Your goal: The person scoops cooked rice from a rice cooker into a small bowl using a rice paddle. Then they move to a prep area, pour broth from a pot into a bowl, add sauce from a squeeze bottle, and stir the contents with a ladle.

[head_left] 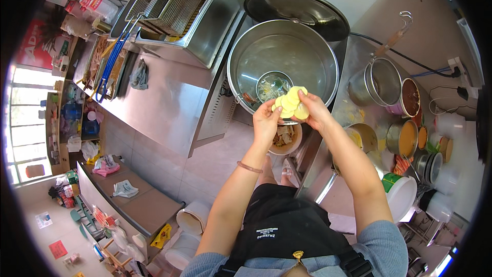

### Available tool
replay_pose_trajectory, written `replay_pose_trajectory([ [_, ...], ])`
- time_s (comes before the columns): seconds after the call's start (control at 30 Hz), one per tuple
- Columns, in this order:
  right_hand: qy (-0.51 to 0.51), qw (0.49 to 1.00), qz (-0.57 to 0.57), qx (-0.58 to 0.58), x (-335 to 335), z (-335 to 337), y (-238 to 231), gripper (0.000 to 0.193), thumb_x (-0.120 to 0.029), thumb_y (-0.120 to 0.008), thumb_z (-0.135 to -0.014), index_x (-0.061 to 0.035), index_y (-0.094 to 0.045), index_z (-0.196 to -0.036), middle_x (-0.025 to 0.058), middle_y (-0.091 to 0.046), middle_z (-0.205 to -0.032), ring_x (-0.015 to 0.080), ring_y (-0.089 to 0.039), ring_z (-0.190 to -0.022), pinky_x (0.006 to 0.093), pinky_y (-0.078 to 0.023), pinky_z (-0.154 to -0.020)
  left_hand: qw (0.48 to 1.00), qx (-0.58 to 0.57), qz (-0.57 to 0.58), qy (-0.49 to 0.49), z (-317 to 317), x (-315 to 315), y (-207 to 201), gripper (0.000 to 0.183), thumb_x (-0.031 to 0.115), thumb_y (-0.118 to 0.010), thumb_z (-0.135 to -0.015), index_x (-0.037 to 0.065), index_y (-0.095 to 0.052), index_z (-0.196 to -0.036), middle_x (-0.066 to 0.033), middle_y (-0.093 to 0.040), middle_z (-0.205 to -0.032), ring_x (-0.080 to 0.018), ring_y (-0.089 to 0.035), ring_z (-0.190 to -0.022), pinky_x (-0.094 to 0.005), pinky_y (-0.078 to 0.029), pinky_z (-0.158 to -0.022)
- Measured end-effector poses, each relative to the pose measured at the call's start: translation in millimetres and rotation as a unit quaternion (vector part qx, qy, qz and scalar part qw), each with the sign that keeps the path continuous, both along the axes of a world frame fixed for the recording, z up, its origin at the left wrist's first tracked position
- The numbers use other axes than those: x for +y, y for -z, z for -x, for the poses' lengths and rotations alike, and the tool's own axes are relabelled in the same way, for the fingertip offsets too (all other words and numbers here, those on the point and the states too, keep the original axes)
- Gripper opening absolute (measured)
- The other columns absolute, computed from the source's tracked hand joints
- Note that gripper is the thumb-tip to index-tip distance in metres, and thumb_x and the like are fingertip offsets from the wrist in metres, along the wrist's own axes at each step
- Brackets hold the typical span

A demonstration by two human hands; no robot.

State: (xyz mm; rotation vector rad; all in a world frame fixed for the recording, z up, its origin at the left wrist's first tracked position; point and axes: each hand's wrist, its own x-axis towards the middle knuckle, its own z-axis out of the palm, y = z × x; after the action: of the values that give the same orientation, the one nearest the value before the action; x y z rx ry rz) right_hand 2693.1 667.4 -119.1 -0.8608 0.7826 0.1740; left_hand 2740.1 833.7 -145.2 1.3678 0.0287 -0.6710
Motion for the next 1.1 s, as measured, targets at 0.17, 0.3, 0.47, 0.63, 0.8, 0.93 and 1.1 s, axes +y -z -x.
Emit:
replay_pose_trajectory([
  [0.17, -0.135, 0.978, 0.141, 0.075, -31, -44, 45, 0.045, -0.036, -0.058, -0.099, -0.0014, -0.052, -0.127, 0.0113, -0.066, -0.1, 0.0187, -0.068, -0.078, 0.0345, -0.062, -0.059, 0.994, 0.059, -0.025, -0.084, -20, -8, 32, 0.046, 0.011, -0.057, -0.099, -0.001, -0.042, -0.14, -0.0138, -0.058, -0.125, -0.0197, -0.061, -0.103, -0.0306, -0.055, -0.081],
  [0.3, -0.104, 0.964, 0.242, 0.031, -50, -35, 49, 0.033, -0.008, -0.061, -0.095, 0.0015, -0.052, -0.125, 0.0128, -0.065, -0.098, 0.0195, -0.068, -0.08, 0.0321, -0.061, -0.065, 0.997, 0.014, -0.055, -0.051, 20, 24, 58, 0.037, 0.012, -0.06, -0.097, 0.003, -0.051, -0.131, -0.0078, -0.06, -0.123, -0.0148, -0.059, -0.103, -0.0297, -0.051, -0.084],
  [0.47, 0.033, 0.938, 0.341, -0.05, -56, 73, -48, 0.026, 0.002, -0.058, -0.092, -0.0013, -0.058, -0.117, 0.0108, -0.067, -0.092, 0.0222, -0.071, -0.082, 0.0312, -0.059, -0.077, 0.992, 0.051, -0.096, 0.065, 116, 84, 73, 0.02, 0.008, -0.058, -0.097, 0.002, -0.063, -0.116, -0.0058, -0.067, -0.111, -0.0129, -0.06, -0.104, -0.0271, -0.049, -0.09],
  [0.63, 0.277, 0.767, 0.577, 0.037, -91, 292, -116, 0.029, -0.014, -0.06, -0.097, -0.005, -0.056, -0.124, 0.0121, -0.066, -0.107, 0.0222, -0.071, -0.089, 0.0273, -0.057, -0.072, 0.977, 0.092, -0.06, 0.18, 174, 102, 68, 0.022, 0.01, -0.06, -0.097, 0.0, -0.062, -0.117, -0.0061, -0.067, -0.111, -0.0132, -0.061, -0.105, -0.0278, -0.048, -0.094],
  [0.8, 0.409, 0.628, 0.626, 0.213, -120, 494, -114, 0.028, -0.016, -0.058, -0.099, -0.0013, -0.058, -0.124, 0.016, -0.066, -0.11, 0.0264, -0.067, -0.099, 0.0332, -0.055, -0.082, 0.934, 0.109, -0.046, 0.339, 208, 73, 48, 0.034, 0.02, -0.063, -0.098, 0.0, -0.059, -0.126, -0.007, -0.067, -0.111, -0.0146, -0.062, -0.106, -0.028, -0.048, -0.095],
  [0.93, 0.082, 0.385, 0.831, 0.393, -115, 554, -74, 0.032, -0.016, -0.058, -0.095, -0.0002, -0.06, -0.123, 0.0191, -0.063, -0.118, 0.0361, -0.058, -0.113, 0.0441, -0.044, -0.098, 0.863, 0.152, -0.049, 0.479, 239, 41, 56, 0.045, 0.024, -0.064, -0.097, 0.0, -0.049, -0.132, -0.0065, -0.064, -0.108, -0.0128, -0.063, -0.097, -0.0262, -0.051, -0.089],
  [1.1, 0.073, 0.639, 0.752, 0.146, -73, 412, -69, 0.025, -0.016, -0.061, -0.092, -0.0049, -0.067, -0.114, 0.0116, -0.064, -0.108, 0.0298, -0.057, -0.108, 0.0421, -0.044, -0.094, 0.877, 0.233, -0.078, 0.414, 268, 2, 18, 0.036, 0.031, -0.063, -0.098, 0.002, -0.05, -0.115, -0.0053, -0.061, -0.09, -0.0101, -0.059, -0.071, -0.025, -0.053, -0.06],
])
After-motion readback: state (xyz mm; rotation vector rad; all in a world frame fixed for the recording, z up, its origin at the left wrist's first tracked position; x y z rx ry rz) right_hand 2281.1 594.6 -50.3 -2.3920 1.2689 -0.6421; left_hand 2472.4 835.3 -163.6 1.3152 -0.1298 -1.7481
